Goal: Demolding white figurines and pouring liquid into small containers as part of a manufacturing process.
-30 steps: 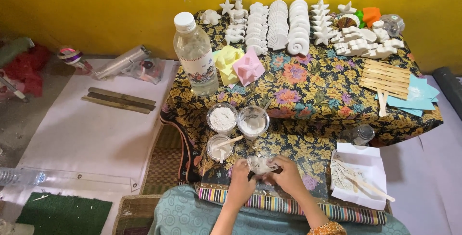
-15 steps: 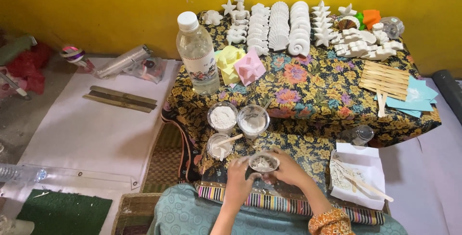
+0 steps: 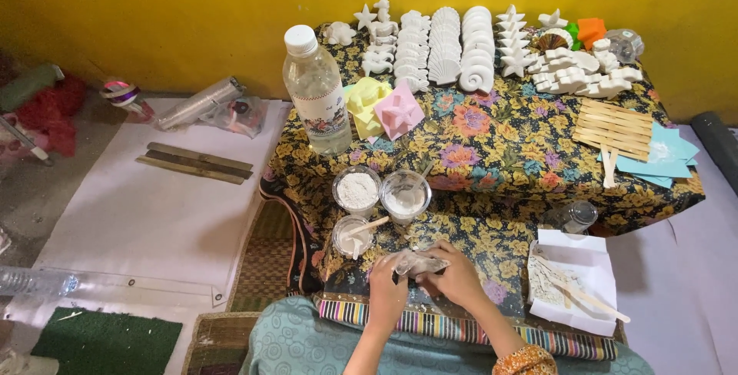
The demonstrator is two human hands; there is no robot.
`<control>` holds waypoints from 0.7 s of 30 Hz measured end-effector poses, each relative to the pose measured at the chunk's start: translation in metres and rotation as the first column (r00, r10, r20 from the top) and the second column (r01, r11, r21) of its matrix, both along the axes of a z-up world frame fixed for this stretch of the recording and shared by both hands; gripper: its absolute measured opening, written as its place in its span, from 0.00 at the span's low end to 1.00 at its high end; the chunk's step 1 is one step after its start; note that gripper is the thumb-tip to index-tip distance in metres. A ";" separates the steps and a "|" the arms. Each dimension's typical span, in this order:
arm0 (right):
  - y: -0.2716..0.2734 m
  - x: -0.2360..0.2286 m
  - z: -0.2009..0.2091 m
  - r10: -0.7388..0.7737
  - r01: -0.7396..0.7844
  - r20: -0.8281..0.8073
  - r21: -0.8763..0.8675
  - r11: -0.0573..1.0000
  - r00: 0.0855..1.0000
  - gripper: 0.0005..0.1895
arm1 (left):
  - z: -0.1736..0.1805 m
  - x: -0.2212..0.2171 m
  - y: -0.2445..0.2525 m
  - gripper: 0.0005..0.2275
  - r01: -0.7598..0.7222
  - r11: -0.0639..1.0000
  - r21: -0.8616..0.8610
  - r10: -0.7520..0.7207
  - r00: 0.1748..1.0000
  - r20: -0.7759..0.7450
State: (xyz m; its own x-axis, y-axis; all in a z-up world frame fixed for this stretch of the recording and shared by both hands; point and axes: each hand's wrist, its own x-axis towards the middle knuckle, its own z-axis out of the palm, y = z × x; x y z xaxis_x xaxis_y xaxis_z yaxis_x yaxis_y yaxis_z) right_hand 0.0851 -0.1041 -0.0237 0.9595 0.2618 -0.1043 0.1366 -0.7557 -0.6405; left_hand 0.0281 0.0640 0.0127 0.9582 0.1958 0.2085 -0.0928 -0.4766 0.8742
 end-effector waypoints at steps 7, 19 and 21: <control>0.007 0.000 0.025 0.065 -0.085 -0.124 -0.164 0.983 0.990 0.43 | -0.022 -0.008 -0.007 0.47 0.056 0.985 0.161 -0.030 0.986 -0.162; 0.007 -0.001 -0.007 0.026 -0.022 0.224 -0.020 1.000 0.974 0.21 | -0.028 0.009 0.012 0.17 0.082 0.991 0.110 -0.075 0.995 -0.072; 0.011 -0.006 0.006 0.097 -0.095 0.345 -0.022 0.995 0.934 0.22 | -0.021 0.008 0.011 0.18 0.091 0.989 0.120 -0.085 0.995 -0.049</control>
State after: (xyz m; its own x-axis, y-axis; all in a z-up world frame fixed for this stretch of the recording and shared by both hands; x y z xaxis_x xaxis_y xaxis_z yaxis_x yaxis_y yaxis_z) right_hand 0.0794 -0.0928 -0.0175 0.9069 0.3547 0.2274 0.4206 -0.7311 -0.5371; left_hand 0.0359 0.0754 -0.0084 0.9793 0.0862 0.1834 -0.1023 -0.5712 0.8144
